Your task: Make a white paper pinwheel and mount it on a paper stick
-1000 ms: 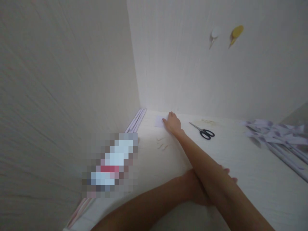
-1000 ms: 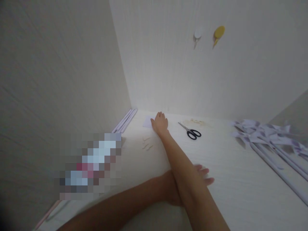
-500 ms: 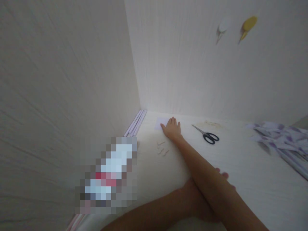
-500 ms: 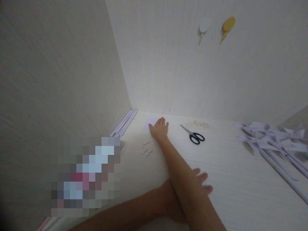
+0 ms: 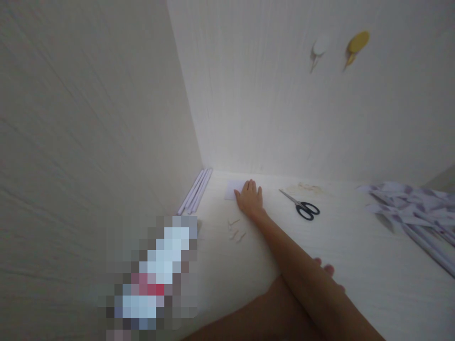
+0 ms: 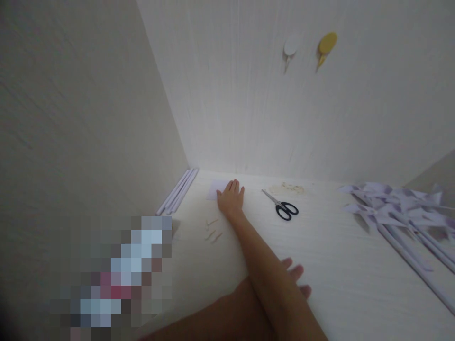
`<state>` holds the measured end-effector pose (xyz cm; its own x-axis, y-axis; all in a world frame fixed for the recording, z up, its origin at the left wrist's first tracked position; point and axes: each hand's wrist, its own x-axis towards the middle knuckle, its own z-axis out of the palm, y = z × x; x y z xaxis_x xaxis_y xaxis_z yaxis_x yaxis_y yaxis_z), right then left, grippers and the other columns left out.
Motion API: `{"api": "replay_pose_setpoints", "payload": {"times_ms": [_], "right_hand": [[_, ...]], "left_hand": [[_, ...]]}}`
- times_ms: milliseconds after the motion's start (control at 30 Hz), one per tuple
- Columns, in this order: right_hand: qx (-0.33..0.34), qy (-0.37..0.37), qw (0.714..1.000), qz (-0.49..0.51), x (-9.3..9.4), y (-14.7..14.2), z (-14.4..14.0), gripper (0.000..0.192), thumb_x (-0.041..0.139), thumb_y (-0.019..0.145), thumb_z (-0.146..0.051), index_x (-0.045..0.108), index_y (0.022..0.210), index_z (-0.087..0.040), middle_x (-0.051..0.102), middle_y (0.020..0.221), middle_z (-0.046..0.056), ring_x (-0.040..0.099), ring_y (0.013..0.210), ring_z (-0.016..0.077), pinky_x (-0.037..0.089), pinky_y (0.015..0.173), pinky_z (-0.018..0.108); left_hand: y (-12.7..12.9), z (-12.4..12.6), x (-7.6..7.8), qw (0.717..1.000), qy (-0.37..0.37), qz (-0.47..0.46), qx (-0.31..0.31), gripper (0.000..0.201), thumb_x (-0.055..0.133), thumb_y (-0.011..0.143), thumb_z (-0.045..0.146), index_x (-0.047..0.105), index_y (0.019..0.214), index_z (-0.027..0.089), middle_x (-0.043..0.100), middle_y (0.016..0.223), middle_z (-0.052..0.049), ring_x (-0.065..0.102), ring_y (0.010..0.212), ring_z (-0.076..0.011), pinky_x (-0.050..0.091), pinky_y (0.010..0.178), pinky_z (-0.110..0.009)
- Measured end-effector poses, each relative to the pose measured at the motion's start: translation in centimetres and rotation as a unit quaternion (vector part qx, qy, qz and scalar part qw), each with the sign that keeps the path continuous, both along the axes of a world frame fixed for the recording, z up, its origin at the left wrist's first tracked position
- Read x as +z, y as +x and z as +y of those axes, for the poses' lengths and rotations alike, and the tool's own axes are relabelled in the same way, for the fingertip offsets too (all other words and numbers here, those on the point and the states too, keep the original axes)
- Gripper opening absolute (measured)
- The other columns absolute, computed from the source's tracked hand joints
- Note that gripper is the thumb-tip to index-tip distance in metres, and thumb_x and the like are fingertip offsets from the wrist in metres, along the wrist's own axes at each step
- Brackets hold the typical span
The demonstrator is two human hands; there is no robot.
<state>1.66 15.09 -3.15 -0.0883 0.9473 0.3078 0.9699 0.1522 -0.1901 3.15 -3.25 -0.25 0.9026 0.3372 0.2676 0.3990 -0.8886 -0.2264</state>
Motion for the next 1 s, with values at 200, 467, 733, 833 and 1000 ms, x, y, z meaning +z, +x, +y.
{"api": "replay_pose_setpoints", "payload": {"times_ms": [200, 467, 733, 833, 1000], "right_hand": [[0.001, 0.003, 1.000, 0.004, 0.2, 0.0, -0.2, 0.058, 0.029, 0.084, -0.036, 0.029, 0.125, 0.006, 0.031, 0.131, 0.024, 0.024, 0.122, 0.0296, 0.016, 0.097, 0.046], [-0.001, 0.004, 1.000, 0.004, -0.2, -0.1, 0.1, 0.056, 0.025, 0.085, -0.035, 0.028, 0.126, 0.004, 0.031, 0.131, 0.023, 0.022, 0.123, 0.0290, 0.014, 0.098, 0.047], [0.002, -0.020, 1.000, 0.000, 0.4, -0.1, -0.1, 0.057, 0.025, 0.085, -0.033, 0.026, 0.126, 0.006, 0.029, 0.132, 0.024, 0.021, 0.124, 0.0288, 0.014, 0.098, 0.047], [0.001, -0.020, 1.000, 0.003, 0.4, -0.1, -0.2, 0.057, 0.025, 0.085, -0.033, 0.026, 0.126, 0.006, 0.030, 0.132, 0.023, 0.021, 0.124, 0.0288, 0.014, 0.098, 0.047], [0.006, 0.010, 1.000, 0.006, 0.2, -0.1, -0.2, 0.057, 0.025, 0.085, -0.032, 0.021, 0.128, 0.005, 0.025, 0.134, 0.022, 0.016, 0.126, 0.0279, 0.013, 0.098, 0.049]], "left_hand": [[-0.1, 0.0, 0.0, 0.999, 0.022, -0.045, 0.018, 0.050, 0.015, 0.083, 0.039, 0.033, 0.124, 0.015, 0.037, 0.130, -0.004, 0.022, 0.124, -0.0203, 0.016, 0.099, -0.035], [0.0, -0.4, -0.7, 0.995, -0.009, -0.087, 0.056, 0.049, 0.012, 0.085, 0.039, 0.034, 0.122, 0.017, 0.041, 0.129, -0.003, 0.035, 0.117, -0.0184, 0.024, 0.094, -0.030], [0.1, -0.5, -1.3, 0.993, -0.079, -0.068, 0.057, 0.050, 0.011, 0.085, 0.039, 0.027, 0.127, 0.016, 0.031, 0.135, -0.004, 0.030, 0.121, -0.0193, 0.028, 0.093, -0.032], [0.0, -0.4, -0.9, 0.993, -0.082, -0.070, 0.047, 0.050, 0.011, 0.085, 0.039, 0.028, 0.126, 0.016, 0.032, 0.134, -0.004, 0.030, 0.121, -0.0187, 0.028, 0.093, -0.030], [0.1, -0.4, -0.9, 0.992, -0.077, -0.082, 0.053, 0.050, 0.015, 0.085, 0.040, 0.028, 0.127, 0.016, 0.034, 0.134, -0.004, 0.031, 0.120, -0.0190, 0.028, 0.093, -0.030]]}}
